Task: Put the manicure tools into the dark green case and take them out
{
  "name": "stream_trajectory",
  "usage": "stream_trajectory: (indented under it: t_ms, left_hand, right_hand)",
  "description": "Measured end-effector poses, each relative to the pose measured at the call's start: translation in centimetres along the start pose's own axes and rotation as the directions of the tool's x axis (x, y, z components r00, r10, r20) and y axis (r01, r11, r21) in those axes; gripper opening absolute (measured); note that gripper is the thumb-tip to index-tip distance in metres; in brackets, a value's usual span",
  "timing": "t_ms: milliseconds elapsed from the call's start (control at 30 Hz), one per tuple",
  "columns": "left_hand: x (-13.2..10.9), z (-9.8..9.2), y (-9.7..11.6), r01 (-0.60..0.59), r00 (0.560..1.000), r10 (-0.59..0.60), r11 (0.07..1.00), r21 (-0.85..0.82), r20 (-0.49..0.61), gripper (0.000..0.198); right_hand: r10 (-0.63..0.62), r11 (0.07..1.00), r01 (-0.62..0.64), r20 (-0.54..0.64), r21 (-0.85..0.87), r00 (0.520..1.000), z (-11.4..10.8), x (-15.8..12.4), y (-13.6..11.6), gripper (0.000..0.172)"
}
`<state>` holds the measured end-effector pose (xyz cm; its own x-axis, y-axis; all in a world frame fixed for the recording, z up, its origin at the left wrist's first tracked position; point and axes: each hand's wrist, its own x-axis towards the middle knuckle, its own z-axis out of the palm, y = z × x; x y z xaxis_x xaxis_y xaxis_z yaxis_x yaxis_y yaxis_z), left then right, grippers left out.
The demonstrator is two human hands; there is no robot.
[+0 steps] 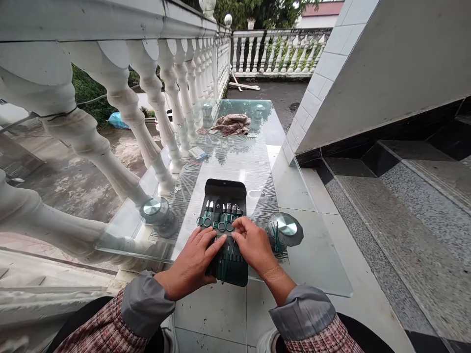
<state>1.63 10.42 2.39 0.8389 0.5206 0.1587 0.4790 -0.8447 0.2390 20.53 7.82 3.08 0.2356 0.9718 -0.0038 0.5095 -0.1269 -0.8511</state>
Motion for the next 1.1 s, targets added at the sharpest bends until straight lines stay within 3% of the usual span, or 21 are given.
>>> stream_trajectory:
  t_ms: [133,267,367,433,567,700,767,833,933,1100]
  left_hand:
    - [0.1,-0.2,0.1,0.003,1.000,-0.003,1.000,0.003,0.010,0.115]
    - [0.1,-0.2,0.1,0.003,1.000,-0.003,1.000,0.005,0.019,0.115]
    - [0.1,-0.3,0.1,0.000,1.000,0.000,1.000,0.011,0.022,0.113]
    - [0.1,-0.4,0.1,0.004,1.000,-0.004,1.000,0.011,0.021,0.114]
    - [0.2,-0.5,0.2,0.017,1.000,-0.017,1.000,-0.003,0.025,0.117]
    - [0.2,-0.3,0.3,0.033,0.999,-0.032,0.999,-0.024,0.016,0.127]
    - [0.2,-0.2,0.3,0.032,0.999,-0.031,0.999,-0.032,0.005,0.131]
    - [0.2,-0.1,0.2,0.030,1.000,-0.030,0.999,-0.036,-0.003,0.132]
    - [0.1,0.0,0.2,0.037,0.999,-0.037,0.998,-0.043,-0.008,0.134]
    - [0.1,0.2,0.1,0.029,0.999,-0.030,0.998,-0.049,-0.018,0.138]
  right_hand:
    - [0.030,0.990,-0.018,-0.083,0.139,0.996,-1.4,0.8,0.4,0.016]
    - [0.073,0.985,-0.044,-0.176,0.164,0.982,-5.8,1.7,1.4,0.022]
    - [0.105,0.992,-0.092,-0.163,0.088,0.981,-8.5,2.1,2.7,0.021]
    - [0.103,0.993,-0.113,-0.200,-0.038,0.974,-9.1,2.2,3.6,0.016]
    - [0.093,0.964,-0.154,-0.264,-0.218,0.960,-8.4,2.5,4.4,0.015]
    - [0.075,0.971,-0.141,-0.315,-0.191,0.946,-6.9,2.1,2.9,0.019]
    - [0.036,0.991,-0.067,-0.246,-0.118,0.969,-5.6,1.3,1.8,0.020]
    - [-0.007,1.000,0.006,-0.072,-0.012,0.997,-4.2,0.5,0.6,0.020]
    - [-0.040,0.999,0.038,0.131,0.019,0.991,-2.3,-0.6,-0.7,0.017]
    - [-0.083,0.986,0.109,0.198,-0.128,0.977,-1.0,-0.8,-2.1,0.011]
